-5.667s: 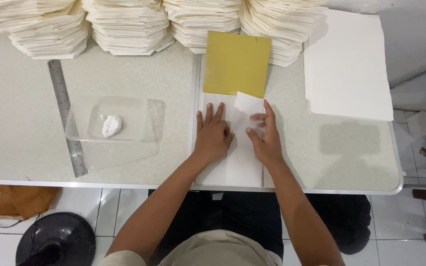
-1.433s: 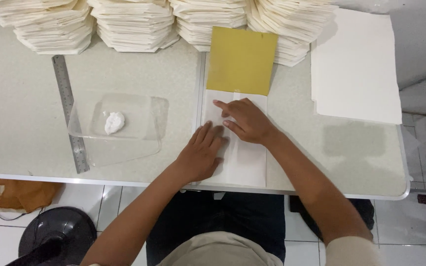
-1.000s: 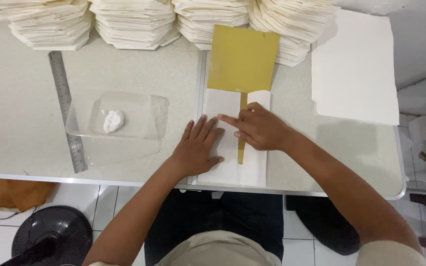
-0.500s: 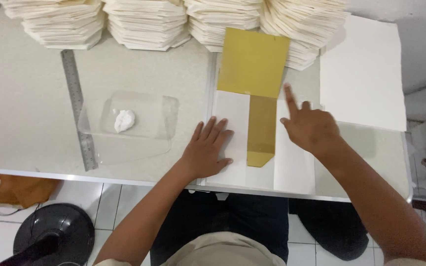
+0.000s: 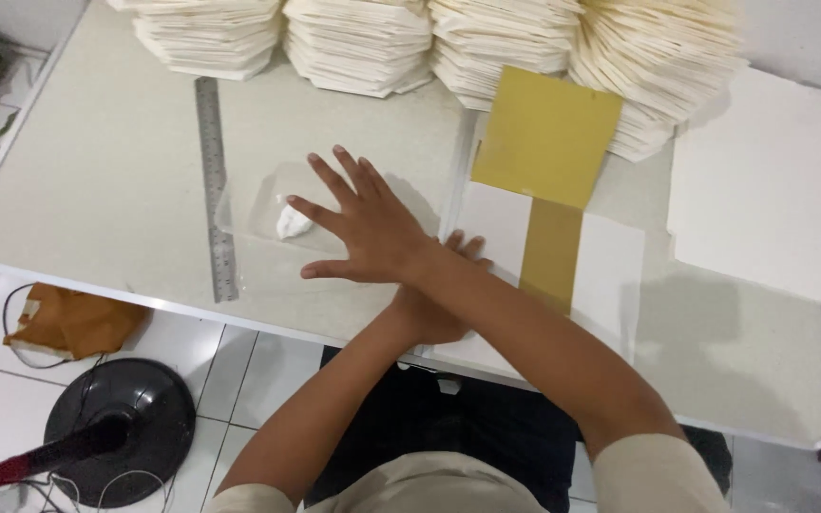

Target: The person folds a white sheet of paper using a yellow cardboard template as a guide. They align the paper, fold the sides inward, then fold the bottom and top edges to create creases. The process is repeated with a second sheet, and the folded items are placed on a stack.

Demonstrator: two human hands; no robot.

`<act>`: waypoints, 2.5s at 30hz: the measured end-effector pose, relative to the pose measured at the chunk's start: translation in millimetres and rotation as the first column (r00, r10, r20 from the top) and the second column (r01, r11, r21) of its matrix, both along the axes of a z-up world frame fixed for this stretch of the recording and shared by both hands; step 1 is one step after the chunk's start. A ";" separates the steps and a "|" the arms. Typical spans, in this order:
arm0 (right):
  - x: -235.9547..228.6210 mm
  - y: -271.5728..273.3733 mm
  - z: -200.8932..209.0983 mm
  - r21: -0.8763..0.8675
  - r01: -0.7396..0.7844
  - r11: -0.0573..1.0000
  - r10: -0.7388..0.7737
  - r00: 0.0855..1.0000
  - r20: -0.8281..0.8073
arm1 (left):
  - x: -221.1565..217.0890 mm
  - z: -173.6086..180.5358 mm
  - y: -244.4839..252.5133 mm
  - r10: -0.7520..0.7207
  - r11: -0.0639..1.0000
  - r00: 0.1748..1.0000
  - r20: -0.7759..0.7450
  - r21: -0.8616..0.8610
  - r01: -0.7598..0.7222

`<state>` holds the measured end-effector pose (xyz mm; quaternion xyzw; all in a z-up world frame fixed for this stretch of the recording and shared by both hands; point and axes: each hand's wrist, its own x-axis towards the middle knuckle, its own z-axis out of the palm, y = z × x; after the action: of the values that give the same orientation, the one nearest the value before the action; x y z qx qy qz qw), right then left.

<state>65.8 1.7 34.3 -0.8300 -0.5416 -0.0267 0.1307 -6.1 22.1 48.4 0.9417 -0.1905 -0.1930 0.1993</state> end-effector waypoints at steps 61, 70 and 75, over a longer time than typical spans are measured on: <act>-28.4 -211.1 -76.8 -0.145 0.693 0.706 -0.706 0.704 -0.074 | 6.8 -56.9 -30.0 -0.085 0.994 0.993 0.081 0.072 0.080; 13.7 -204.1 -71.6 -0.118 0.730 0.673 -0.739 0.658 -0.145 | 6.2 -54.4 -28.5 -0.084 0.994 0.993 0.087 0.075 0.078; -29.3 -216.2 -76.6 -0.091 0.687 0.721 -0.686 0.690 -0.232 | 6.0 -56.8 -28.6 -0.078 0.996 0.992 0.096 0.050 0.073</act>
<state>36.5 -214.4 -42.2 -0.9683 -0.1713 0.0298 0.1794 -0.1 -6.5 -8.4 0.9465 -0.2311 -0.1583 0.1602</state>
